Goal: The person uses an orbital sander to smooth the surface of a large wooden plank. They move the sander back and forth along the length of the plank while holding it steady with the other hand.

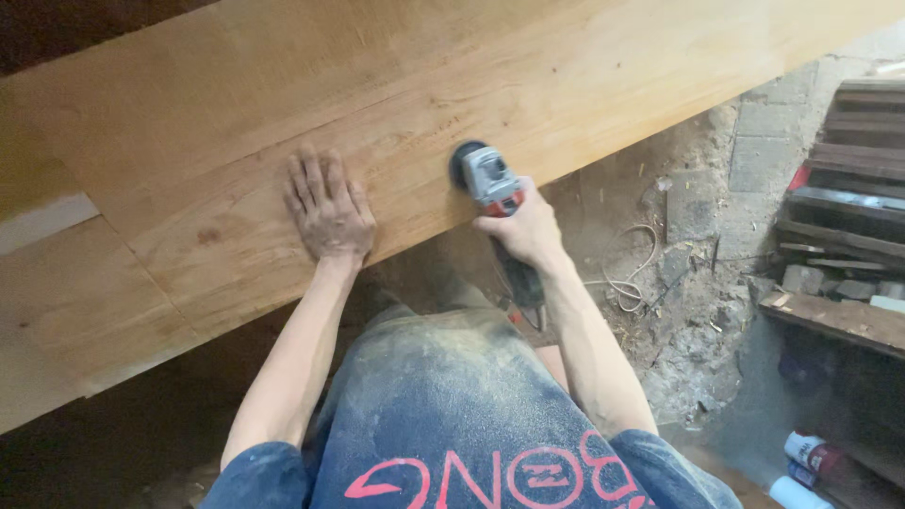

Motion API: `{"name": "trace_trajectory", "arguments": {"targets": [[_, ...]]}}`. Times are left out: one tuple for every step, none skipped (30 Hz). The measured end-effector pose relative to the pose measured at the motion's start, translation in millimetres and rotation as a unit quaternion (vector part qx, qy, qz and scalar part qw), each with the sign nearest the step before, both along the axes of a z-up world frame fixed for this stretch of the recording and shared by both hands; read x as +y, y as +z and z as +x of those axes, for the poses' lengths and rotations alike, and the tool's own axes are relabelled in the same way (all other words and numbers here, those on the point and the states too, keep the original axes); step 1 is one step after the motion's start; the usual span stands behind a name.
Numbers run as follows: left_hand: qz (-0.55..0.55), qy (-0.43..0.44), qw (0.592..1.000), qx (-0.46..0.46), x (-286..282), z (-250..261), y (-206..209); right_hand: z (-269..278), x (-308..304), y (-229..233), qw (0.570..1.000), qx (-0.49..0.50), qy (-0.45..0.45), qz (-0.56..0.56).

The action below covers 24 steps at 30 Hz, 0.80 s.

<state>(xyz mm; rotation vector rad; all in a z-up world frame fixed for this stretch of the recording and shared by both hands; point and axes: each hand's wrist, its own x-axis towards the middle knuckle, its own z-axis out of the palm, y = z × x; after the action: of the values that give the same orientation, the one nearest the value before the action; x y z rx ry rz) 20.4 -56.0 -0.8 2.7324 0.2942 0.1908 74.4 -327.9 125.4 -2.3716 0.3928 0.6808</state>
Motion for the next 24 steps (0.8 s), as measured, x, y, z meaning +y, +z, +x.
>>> {"name": "trace_trajectory", "arguments": {"targets": [[0.008,0.006,1.0,0.0,0,-1,0,8,-12,-1,0.999,-0.022,-0.019,0.012],[0.015,0.01,1.0,0.004,0,-3,1,14,-23,-3,0.998,-0.042,-0.039,0.024],[0.023,0.015,1.0,0.007,0,-4,2,20,-31,-5,0.995,-0.04,-0.066,0.064],[0.016,0.019,1.0,0.017,-2,-6,1,25,-39,-7,0.99,-0.036,-0.09,0.101],[0.009,0.022,0.999,0.026,-5,-7,0,26,-42,-8,0.983,-0.032,-0.115,0.137],[0.003,0.026,0.999,0.032,-6,-3,-1,30,-38,-10,0.984,-0.032,-0.105,0.139],[0.006,0.031,0.999,0.027,-7,-1,-1,31,-31,-11,0.985,-0.033,-0.096,0.141],[0.01,0.035,0.999,0.022,-7,-1,-1,30,-21,-11,0.985,-0.032,-0.088,0.143],[0.014,0.038,0.999,0.018,-7,-1,-2,28,-7,-11,0.993,-0.035,-0.049,0.1],[0.005,0.037,0.999,0.02,-6,-1,-2,25,12,-11,0.998,-0.039,-0.011,0.056],[-0.004,0.036,0.999,0.022,-5,-2,-2,22,31,-10,0.999,-0.043,0.028,0.011],[-0.013,0.034,0.999,0.023,-5,-3,-3,18,50,-9,0.998,-0.009,0.06,-0.012],[-0.024,0.039,0.999,-0.005,-4,-5,-3,15,68,-6,0.995,0.026,0.091,-0.035],[-0.035,0.045,0.998,-0.034,-3,-7,-4,12,85,-4,0.994,0.02,0.107,-0.023],[-0.045,0.05,0.996,-0.063,-3,-8,-4,11,98,-1,0.992,0.014,0.123,-0.011],[-0.045,0.055,0.995,-0.074,-3,-9,-3,11,107,3,0.99,0.008,0.139,0.002],[-0.045,0.059,0.994,-0.086,-2,-10,-3,13,111,7,0.99,0.017,0.143,-0.003],[-0.045,0.063,0.992,-0.099,-2,-9,-3,18,112,9,0.989,0.023,0.146,-0.008],[-0.044,0.064,0.992,-0.101,-1,-7,-3,23,111,10,0.988,0.03,0.149,-0.013],[-0.043,0.064,0.992,-0.099,-1,-8,-3,27,105,9,0.99,0.025,0.142,-0.013],[-0.043,0.065,0.992,-0.097,-2,-8,-3,35,94,8,0.991,0.02,0.134,-0.012],[-0.041,0.066,0.994,-0.079,-2,-9,-4,41,80,5,0.992,0.017,0.125,-0.011],[-0.039,0.067,0.995,-0.062,-3,-9,-4,47,67,1,0.993,0.004,0.114,-0.012],[-0.036,0.067,0.996,-0.045,-3,-9,-4,54,52,-3,0.994,-0.011,0.104,-0.013]]}}
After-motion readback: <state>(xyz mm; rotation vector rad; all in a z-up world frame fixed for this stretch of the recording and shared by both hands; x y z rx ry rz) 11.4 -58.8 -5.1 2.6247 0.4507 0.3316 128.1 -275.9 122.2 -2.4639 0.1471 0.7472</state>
